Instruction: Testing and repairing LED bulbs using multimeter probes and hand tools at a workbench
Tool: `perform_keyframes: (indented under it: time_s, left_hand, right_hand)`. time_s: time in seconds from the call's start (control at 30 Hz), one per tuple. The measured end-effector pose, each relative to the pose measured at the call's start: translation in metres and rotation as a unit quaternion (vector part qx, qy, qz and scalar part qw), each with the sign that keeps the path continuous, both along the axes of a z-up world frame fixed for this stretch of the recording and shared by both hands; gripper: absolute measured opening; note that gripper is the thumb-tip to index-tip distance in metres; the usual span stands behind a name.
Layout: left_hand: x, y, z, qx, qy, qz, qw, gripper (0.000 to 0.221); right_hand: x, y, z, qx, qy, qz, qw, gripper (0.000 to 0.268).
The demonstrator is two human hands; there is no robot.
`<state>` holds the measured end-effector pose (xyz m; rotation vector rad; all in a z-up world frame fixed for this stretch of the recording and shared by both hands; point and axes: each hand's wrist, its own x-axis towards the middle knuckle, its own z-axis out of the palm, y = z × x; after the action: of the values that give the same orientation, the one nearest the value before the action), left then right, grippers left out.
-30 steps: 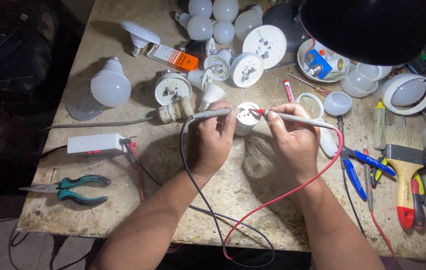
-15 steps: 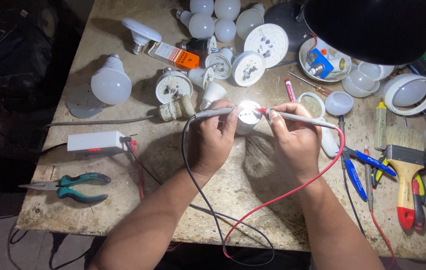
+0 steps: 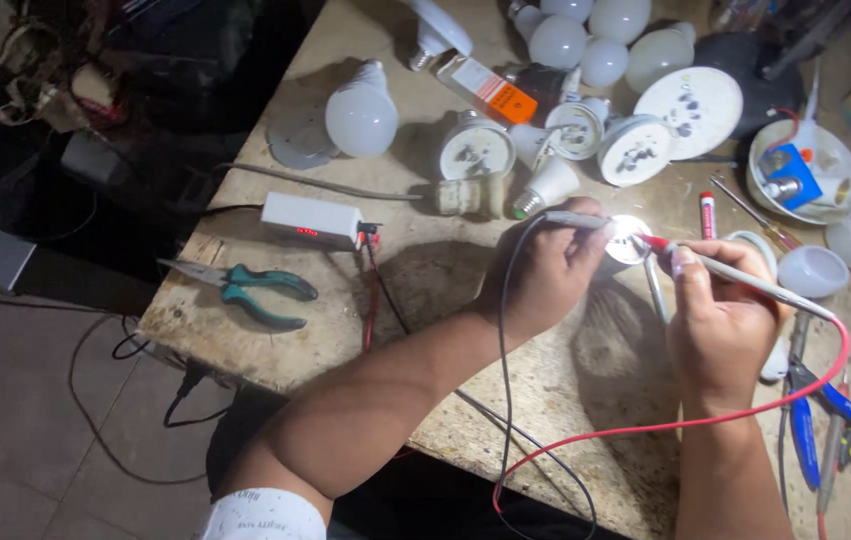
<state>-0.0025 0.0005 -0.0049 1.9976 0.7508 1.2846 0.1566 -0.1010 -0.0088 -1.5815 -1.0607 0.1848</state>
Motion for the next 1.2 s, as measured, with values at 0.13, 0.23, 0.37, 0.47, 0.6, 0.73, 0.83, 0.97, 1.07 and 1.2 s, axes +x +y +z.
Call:
perform_keyframes:
  time_s: [0.13,0.23,0.37,0.47,0.6,0.73,0.83,0.97,1.07,1.2]
  left_hand:
    - [-0.002,0.000,0.008,0.014,-0.029,-0.019,0.999,0.012]
    - [-0.001,0.001,0.008,0.027,-0.041,-0.028,0.998,0.015]
    - [0.000,0.001,0.006,0.026,-0.031,-0.020,0.999,0.014]
    - [0.002,0.002,0.002,0.023,-0.028,-0.019,0.999,0.013]
    - [0.001,0.003,0.001,0.010,-0.009,-0.018,1.000,0.012]
    - [0.002,0.003,0.000,0.018,-0.012,-0.012,1.000,0.011]
    - [0.003,0.003,-0.001,0.011,0.004,-0.006,1.000,0.013]
    - [0.001,0.003,0.002,-0.003,-0.003,-0.009,1.000,0.011]
    - [-0.002,0.004,0.001,-0.004,-0.003,-0.008,1.000,0.009]
    - [-0.004,0.005,0.008,0.017,0.003,-0.004,1.000,0.006]
  right_hand:
    - [0.001,-0.001,0.000,-0.009,-0.028,-0.003,1.000,0.004]
    - [0.000,-0.001,0.000,0.004,-0.002,0.003,1.000,0.003]
    - [0.002,-0.003,-0.002,-0.001,-0.026,-0.003,1.000,0.002]
    - [0.004,-0.004,-0.003,-0.001,-0.035,0.000,0.999,0.002]
    - [0.005,-0.004,-0.004,-0.003,-0.052,-0.006,0.999,0.002]
    - [0.004,-0.004,-0.003,-0.004,-0.055,-0.007,0.998,0.001]
    - [0.004,-0.004,-0.003,-0.006,-0.048,-0.005,0.999,0.002]
    - [0.004,-0.004,-0.003,-0.005,-0.062,-0.005,0.998,0.001]
    - [-0.003,0.001,-0.001,-0.001,-0.046,-0.007,0.999,0.002]
    - [-0.007,0.006,0.003,0.012,-0.048,-0.015,0.999,0.006]
